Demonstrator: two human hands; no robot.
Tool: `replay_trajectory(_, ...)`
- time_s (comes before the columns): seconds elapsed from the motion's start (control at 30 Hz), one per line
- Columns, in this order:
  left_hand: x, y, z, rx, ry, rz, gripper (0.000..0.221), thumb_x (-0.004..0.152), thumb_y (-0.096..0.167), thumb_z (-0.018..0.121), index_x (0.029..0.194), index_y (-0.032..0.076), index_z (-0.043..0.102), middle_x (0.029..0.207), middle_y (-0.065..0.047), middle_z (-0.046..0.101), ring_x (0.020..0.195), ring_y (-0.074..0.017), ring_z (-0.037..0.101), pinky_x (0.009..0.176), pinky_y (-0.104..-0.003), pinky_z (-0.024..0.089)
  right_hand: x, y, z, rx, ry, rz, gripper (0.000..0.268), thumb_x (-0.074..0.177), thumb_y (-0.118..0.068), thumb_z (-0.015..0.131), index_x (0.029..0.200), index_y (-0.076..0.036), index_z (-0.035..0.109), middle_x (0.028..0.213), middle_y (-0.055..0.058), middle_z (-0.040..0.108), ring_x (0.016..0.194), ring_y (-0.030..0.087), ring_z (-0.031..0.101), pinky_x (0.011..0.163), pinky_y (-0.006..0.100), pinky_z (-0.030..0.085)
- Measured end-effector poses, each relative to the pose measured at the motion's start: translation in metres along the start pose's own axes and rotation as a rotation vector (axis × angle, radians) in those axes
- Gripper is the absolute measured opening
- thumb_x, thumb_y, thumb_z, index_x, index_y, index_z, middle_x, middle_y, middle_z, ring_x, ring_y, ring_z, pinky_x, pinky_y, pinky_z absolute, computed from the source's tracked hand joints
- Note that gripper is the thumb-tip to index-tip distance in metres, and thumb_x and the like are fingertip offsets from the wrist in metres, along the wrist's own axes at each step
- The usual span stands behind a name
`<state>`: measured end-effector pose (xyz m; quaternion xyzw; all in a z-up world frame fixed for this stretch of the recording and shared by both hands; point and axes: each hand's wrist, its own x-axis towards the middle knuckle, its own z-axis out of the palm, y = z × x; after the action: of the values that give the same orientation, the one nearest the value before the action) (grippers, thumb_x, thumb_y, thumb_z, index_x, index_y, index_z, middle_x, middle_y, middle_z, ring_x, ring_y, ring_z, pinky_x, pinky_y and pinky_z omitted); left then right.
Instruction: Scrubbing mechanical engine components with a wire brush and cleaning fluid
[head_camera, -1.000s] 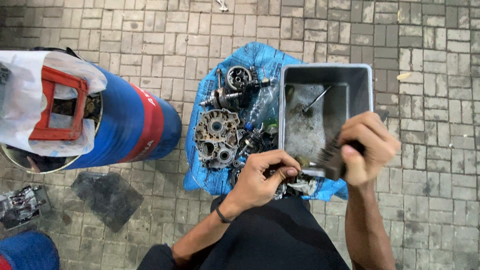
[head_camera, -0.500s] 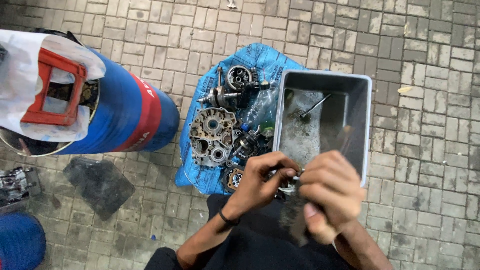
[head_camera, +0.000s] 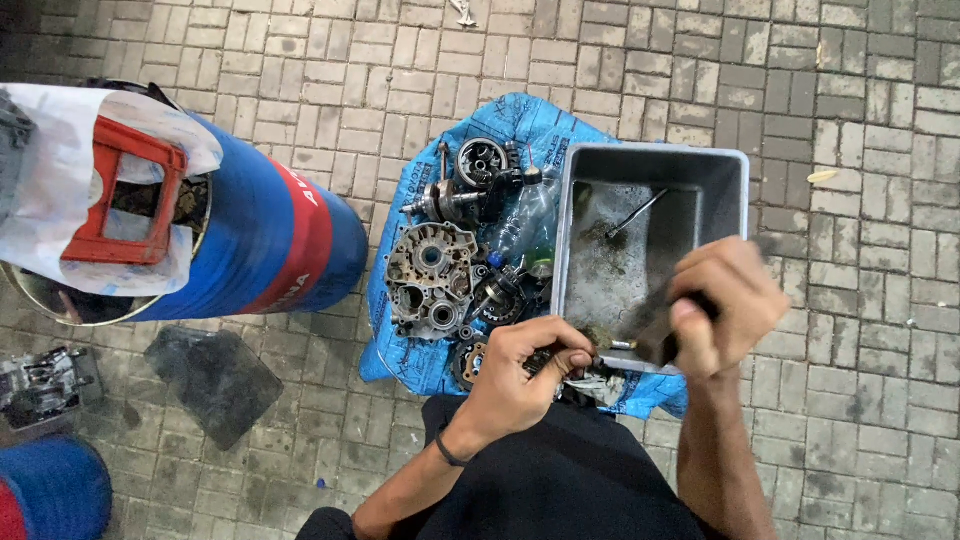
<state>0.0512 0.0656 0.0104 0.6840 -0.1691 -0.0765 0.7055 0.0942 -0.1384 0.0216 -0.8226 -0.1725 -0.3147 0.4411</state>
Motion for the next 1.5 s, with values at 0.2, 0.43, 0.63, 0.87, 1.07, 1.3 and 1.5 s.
replay_trajectory(0.2, 0.008, -0.018, 0.003, 0.070, 0.010, 0.050, 0.011, 0.098, 0.003, 0.062, 0.089, 0.005, 0.067, 0.085, -0.005, 0.069, 0.077, -0.0171, 0.063, 0.075, -0.030, 0.049, -0.001, -0.075, 0.006, 0.189, -0.157, -0.188, 0.039, 0.088, -0.030, 0.039, 0.061, -0.004, 0.050, 0.062, 0.010, 0.053, 0.055, 0.028, 0.052, 0.060, 0.044, 0.036)
replay_trajectory(0.43, 0.003, -0.010, -0.004, 0.048, -0.019, -0.029, 0.011, 0.096, -0.002, 0.065, 0.093, 0.006, 0.071, 0.089, -0.005, 0.072, 0.080, -0.0168, 0.068, 0.074, -0.029, 0.057, -0.003, -0.008, 0.001, 0.024, 0.041, -0.002, 0.023, 0.077, -0.017, 0.047, 0.062, 0.000, 0.047, 0.066, 0.013, 0.048, 0.062, 0.026, 0.044, 0.068, 0.038, 0.033)
replay_trajectory(0.63, 0.012, -0.032, 0.003, 0.068, 0.033, 0.067, 0.012, 0.096, 0.008, 0.071, 0.084, 0.008, 0.073, 0.067, -0.009, 0.067, 0.061, -0.0262, 0.065, 0.065, -0.036, 0.054, -0.014, -0.032, 0.020, 0.198, -0.037, -0.130, 0.039, 0.085, -0.036, 0.047, 0.053, -0.014, 0.051, 0.058, 0.007, 0.051, 0.051, 0.026, 0.055, 0.051, 0.038, 0.043)
replay_trajectory(0.87, 0.012, -0.045, -0.005, 0.051, 0.049, -0.029, 0.014, 0.098, 0.012, 0.070, 0.088, 0.007, 0.076, 0.066, -0.010, 0.069, 0.062, -0.0194, 0.064, 0.065, -0.036, 0.055, -0.009, 0.010, 0.010, 0.166, 0.007, -0.088, 0.041, 0.086, -0.041, 0.051, 0.057, -0.012, 0.054, 0.060, 0.008, 0.053, 0.054, 0.028, 0.053, 0.055, 0.039, 0.043)
replay_trajectory(1.07, 0.015, -0.042, -0.001, -0.017, 0.017, -0.031, 0.011, 0.097, 0.006, 0.069, 0.088, 0.006, 0.075, 0.067, -0.008, 0.068, 0.066, -0.0175, 0.064, 0.067, -0.036, 0.056, -0.014, 0.011, 0.027, 0.234, 0.016, -0.124, 0.039, 0.089, -0.039, 0.049, 0.058, -0.017, 0.053, 0.059, 0.003, 0.053, 0.052, 0.023, 0.052, 0.053, 0.035, 0.042)
replay_trajectory(1.3, 0.016, -0.053, 0.001, -0.055, 0.022, -0.057, 0.014, 0.102, 0.007, 0.065, 0.094, 0.005, 0.075, 0.073, -0.012, 0.071, 0.071, -0.0191, 0.066, 0.072, -0.037, 0.057, -0.012, -0.024, 0.023, 0.267, 0.027, -0.091, 0.044, 0.086, -0.045, 0.050, 0.054, -0.015, 0.054, 0.058, 0.006, 0.053, 0.052, 0.026, 0.051, 0.053, 0.036, 0.042)
replay_trajectory(1.5, 0.011, -0.029, 0.002, -0.074, 0.009, -0.009, 0.013, 0.098, 0.005, 0.069, 0.089, 0.008, 0.078, 0.070, -0.007, 0.070, 0.067, -0.0154, 0.065, 0.068, -0.031, 0.055, -0.029, 0.077, 0.016, 0.025, 0.059, -0.083, 0.026, 0.079, -0.031, 0.059, 0.061, -0.013, 0.059, 0.062, 0.008, 0.052, 0.055, 0.029, 0.050, 0.056, 0.039, 0.042)
